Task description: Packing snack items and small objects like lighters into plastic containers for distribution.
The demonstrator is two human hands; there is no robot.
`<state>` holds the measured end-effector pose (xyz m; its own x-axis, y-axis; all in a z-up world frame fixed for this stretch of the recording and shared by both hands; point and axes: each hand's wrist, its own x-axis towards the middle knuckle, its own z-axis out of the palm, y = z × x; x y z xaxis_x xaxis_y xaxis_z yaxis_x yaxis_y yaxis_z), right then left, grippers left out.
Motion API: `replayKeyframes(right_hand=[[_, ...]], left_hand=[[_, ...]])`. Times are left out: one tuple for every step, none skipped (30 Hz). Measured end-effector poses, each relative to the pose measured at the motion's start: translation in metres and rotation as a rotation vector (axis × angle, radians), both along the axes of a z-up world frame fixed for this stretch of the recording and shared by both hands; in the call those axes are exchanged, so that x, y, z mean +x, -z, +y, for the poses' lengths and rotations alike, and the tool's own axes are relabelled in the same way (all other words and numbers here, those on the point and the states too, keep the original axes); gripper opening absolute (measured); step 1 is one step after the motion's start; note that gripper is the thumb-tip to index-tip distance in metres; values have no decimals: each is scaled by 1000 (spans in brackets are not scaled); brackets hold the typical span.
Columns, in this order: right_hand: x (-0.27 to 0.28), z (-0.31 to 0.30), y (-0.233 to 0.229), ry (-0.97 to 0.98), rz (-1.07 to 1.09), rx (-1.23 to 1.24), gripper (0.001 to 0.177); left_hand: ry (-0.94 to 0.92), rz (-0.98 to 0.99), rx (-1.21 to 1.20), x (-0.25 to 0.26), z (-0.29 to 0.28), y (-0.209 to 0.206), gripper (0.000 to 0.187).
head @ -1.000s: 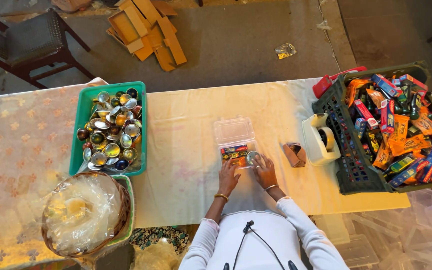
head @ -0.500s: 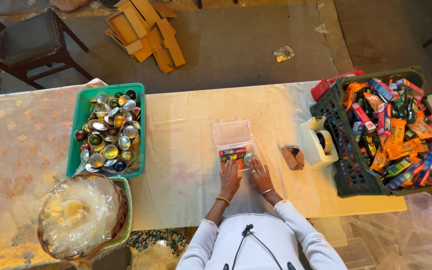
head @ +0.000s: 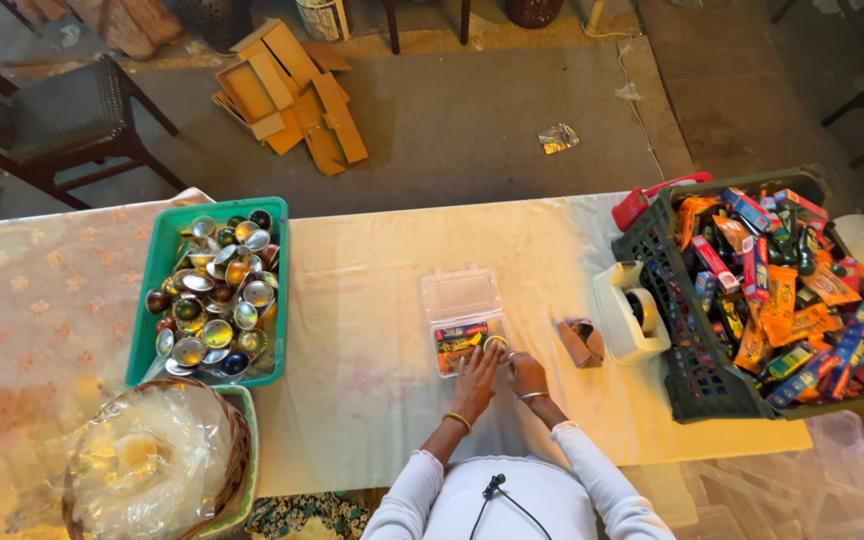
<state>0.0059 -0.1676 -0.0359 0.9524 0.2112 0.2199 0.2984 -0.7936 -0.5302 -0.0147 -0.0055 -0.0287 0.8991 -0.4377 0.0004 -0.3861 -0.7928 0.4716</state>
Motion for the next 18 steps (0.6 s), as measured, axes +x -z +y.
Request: replayKeyframes(right_hand=[[8,0,-10,136,170,80,22],[16,0,-20,270,341,160,14],[25,2,-20,264,338,161,14],[34,3,-19,338,345,150,15],[44,4,-19,411,352,140,16],[58,5,0,406,349,142,16],[72,5,19,386,179,191,27],[86,6,39,362,10,238,47],[95,8,51,358,7,241,47],[105,10,64,385,127,334,62],[115,12,76,409,248,425,79],[125,13,86,405,245,427,79],[134,13,95,446,360,554,81],[144,12,105,484,477,680,82],[145,5,118,482,478,679,82],[146,-1,131,471,502,888,81],[148,-8,144,455,524,1095,80],[147,-10,143,452,526,1094,80]], left_hand=[[5,-14,47,-1,-2,0,116],[9,-28,95,-2,-4,0,118],[4,-32,96,-2,-4,-5,118],[5,-22,126,-2,-5,-9,119],[7,-12,157,-1,-5,-13,120],[2,-16,159,0,-4,-27,120],[13,41,161,0,-3,-41,121],[24,98,164,0,-2,-55,121],[21,95,166,2,0,-59,121],[35,147,159,4,2,-64,121],[48,199,151,6,4,-69,121],[45,195,153,6,6,-61,121],[46,164,111,6,7,-52,118],[48,132,69,7,7,-43,114],[46,132,69,7,7,-27,114],[37,33,43,8,7,-11,105],[26,-66,17,9,7,6,96],[22,-67,16,13,9,8,96]])
